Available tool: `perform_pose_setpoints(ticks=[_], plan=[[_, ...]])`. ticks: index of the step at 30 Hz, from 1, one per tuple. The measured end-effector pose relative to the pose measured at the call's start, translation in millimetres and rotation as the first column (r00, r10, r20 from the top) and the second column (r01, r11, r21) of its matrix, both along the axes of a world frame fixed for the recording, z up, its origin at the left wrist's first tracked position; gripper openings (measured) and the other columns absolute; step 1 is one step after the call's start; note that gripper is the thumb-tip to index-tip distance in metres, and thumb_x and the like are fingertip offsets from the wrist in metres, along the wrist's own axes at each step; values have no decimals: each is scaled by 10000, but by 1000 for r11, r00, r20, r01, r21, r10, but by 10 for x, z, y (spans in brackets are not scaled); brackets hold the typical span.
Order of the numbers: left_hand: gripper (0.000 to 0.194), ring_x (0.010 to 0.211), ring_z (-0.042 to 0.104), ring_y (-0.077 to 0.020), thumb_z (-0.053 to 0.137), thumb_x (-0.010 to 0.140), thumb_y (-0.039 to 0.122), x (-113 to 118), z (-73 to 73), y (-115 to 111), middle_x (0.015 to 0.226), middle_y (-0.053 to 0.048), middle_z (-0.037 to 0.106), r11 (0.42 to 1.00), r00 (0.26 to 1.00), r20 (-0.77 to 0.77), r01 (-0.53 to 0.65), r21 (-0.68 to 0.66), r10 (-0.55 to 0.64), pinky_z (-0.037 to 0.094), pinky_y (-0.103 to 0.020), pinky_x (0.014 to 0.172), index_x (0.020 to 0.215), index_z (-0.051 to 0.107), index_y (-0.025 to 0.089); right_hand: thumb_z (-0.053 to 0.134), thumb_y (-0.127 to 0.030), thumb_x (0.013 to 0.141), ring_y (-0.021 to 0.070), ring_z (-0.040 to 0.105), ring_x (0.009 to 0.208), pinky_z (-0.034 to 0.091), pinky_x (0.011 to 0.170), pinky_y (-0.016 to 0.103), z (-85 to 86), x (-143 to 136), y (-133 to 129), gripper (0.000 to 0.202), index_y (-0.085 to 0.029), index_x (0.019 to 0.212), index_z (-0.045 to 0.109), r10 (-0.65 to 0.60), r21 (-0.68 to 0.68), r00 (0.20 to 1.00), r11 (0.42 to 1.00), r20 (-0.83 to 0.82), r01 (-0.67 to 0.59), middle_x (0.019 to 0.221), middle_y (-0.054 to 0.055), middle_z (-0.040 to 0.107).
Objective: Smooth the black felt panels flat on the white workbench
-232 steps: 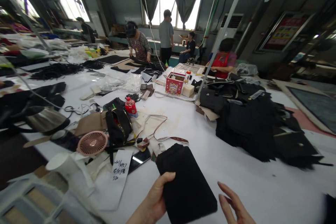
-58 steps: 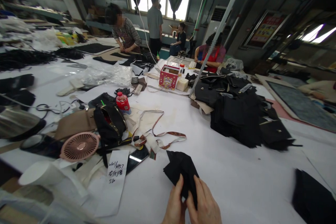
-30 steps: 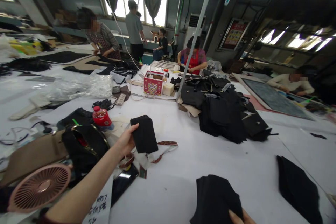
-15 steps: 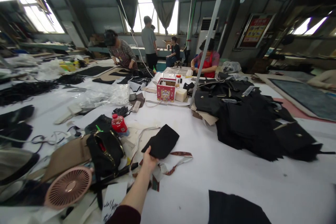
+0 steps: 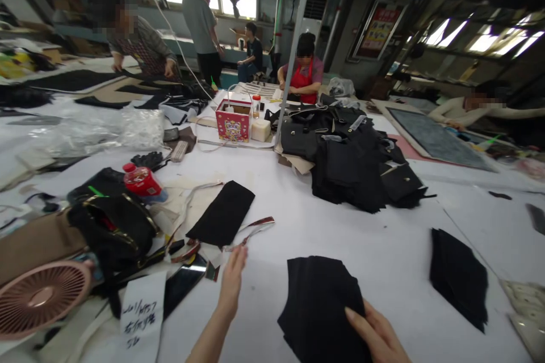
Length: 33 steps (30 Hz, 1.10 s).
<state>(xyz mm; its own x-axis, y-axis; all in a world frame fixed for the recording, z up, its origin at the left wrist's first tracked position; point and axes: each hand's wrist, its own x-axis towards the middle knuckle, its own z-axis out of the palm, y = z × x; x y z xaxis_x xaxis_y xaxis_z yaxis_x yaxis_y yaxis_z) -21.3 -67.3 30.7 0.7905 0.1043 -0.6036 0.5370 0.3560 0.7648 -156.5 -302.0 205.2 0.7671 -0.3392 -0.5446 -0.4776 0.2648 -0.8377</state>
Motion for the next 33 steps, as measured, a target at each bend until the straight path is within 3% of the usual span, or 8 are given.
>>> perform_pose_setpoints(ticks=[3,6,8,15,19,23,28,33], plan=[[695,1115,615,-333,523,752,710,-395,27,-476,1162,-193,668,848,897,-87,373,-377,-434,411,-516,1030,1139,629,143,746,-464,710,306,613,1065,492,959,423,59,29,-53,522,-224,1163,645,54,205,996,976,77,-68,1130,93,681],[848,1135,607,-332,364,711,836,-656,12,-790,1119,-178,692,549,773,-19,434,-714,-635,437,-483,1016,1124,642,149,742,-413,718,309,626,1039,499,941,437,86,-3,-227,486,-217,1152,648,101,303,991,945,91,-124,1083,101,696],[942,1142,599,-349,309,666,887,-767,-26,-896,1113,-193,691,489,774,-15,384,-784,-633,447,-487,1007,1110,646,127,742,-384,724,300,635,1022,499,939,433,55,-38,-419,459,-213,1140,649,107,336,991,933,80,-128,1052,96,704],[508,1049,657,-300,733,713,354,-890,-9,-1107,1109,-148,706,651,823,12,458,-606,-568,469,-433,998,1156,614,136,755,-301,702,273,665,941,529,893,389,-511,-105,-1352,407,-193,1083,663,42,457,999,889,-10,-33,986,79,721],[469,950,688,-293,742,706,366,-835,78,-1265,1044,-163,722,787,834,-41,502,-358,-551,529,-424,896,1086,644,108,705,-248,723,258,658,982,512,943,376,-1099,-65,-1795,329,-179,1041,663,54,585,997,811,-62,-7,972,72,728],[394,810,699,-270,802,628,281,-788,-122,-1394,900,-112,751,868,872,-78,466,-171,-483,545,-398,801,971,681,129,709,-362,749,276,664,969,519,942,383,-1702,-32,-1973,390,-106,1036,647,187,529,964,846,-188,-61,977,133,721],[309,720,682,-252,814,557,162,-789,-443,-1456,770,-55,743,887,884,-85,461,1,-459,533,-378,753,842,695,161,804,-348,652,308,693,812,576,788,444,-2171,-12,-1969,435,-103,976,650,261,366,937,916,-232,-165,851,144,729],[364,785,685,-285,794,581,185,-773,-414,-1466,859,-83,745,857,856,-54,515,-10,-514,530,-425,766,923,674,162,848,-261,557,300,690,732,573,762,446,-2247,-9,-1962,413,-103,894,669,246,304,945,937,-215,-175,782,136,726]])
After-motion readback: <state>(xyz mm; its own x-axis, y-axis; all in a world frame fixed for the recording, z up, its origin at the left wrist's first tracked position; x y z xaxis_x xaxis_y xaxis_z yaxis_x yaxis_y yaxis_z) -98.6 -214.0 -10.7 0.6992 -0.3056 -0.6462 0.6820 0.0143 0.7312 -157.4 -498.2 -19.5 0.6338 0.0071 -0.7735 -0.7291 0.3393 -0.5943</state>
